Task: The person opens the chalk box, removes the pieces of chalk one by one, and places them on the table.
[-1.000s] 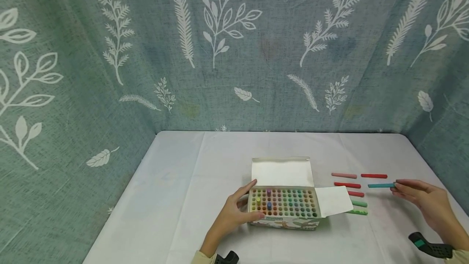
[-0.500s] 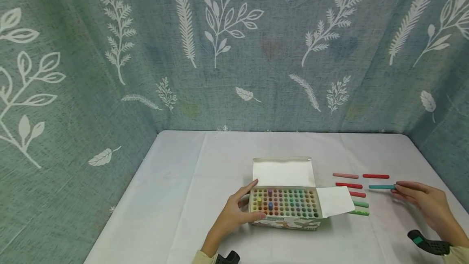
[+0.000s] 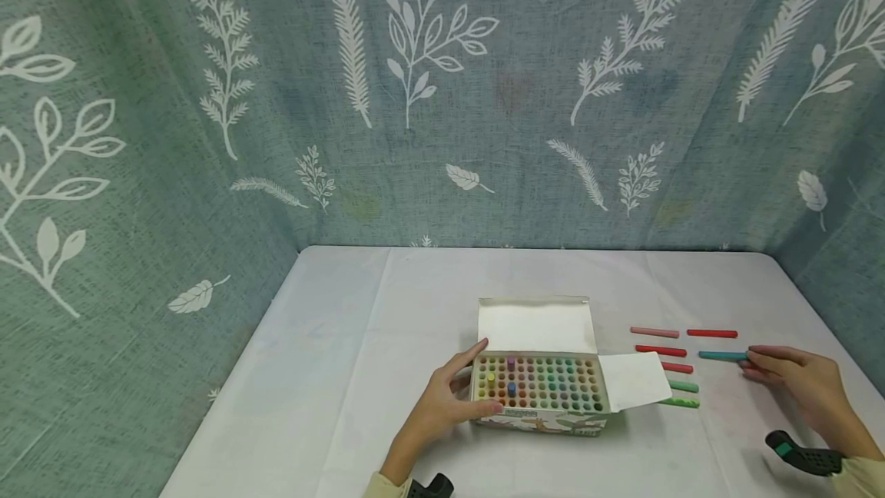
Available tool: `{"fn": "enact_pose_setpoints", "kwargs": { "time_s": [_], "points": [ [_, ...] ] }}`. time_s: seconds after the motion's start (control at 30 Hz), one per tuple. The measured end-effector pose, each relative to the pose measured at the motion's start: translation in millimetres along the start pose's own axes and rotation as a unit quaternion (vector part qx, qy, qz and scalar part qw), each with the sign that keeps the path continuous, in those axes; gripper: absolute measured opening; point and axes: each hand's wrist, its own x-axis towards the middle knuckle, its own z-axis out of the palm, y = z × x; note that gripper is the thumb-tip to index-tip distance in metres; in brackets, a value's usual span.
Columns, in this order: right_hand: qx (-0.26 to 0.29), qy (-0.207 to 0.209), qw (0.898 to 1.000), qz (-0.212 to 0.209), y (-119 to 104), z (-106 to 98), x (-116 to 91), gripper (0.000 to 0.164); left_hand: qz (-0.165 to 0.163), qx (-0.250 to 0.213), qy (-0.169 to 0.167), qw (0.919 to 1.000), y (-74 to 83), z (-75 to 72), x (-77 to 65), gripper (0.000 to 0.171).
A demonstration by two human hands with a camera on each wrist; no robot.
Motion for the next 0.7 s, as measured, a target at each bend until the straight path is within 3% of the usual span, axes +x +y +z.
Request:
{"fn": "enact_pose_setpoints", "kwargs": {
  "time_s": [0.13, 0.33, 0.57, 0.7],
  "points": [
    [-0.032, 0.013, 0.999, 0.001, -1.6, 0.8, 2.6, 0.046, -0.004, -0.006, 0.0, 1.0, 7.9, 0.6, -1.5, 0.082],
    [-0.066, 0.028, 0.997, 0.006, -5.6, 2.2, 1.0, 0.044, -0.001, 0.002, 0.0, 1.0, 0.8, 1.4, -0.7, 0.082],
    [-0.088, 0.035, 0.995, -0.003, -8.1, 1.8, -1.6, 0.044, -0.009, -0.011, -0.01, 0.9999, 26.5, 0.3, -6.3, 0.083],
    [-0.113, 0.046, 0.992, -0.02, -15.1, 2.8, -8.1, 0.044, -0.012, -0.009, -0.012, 0.9998, 32.3, -0.9, -7.5, 0.083]
  ]
}}
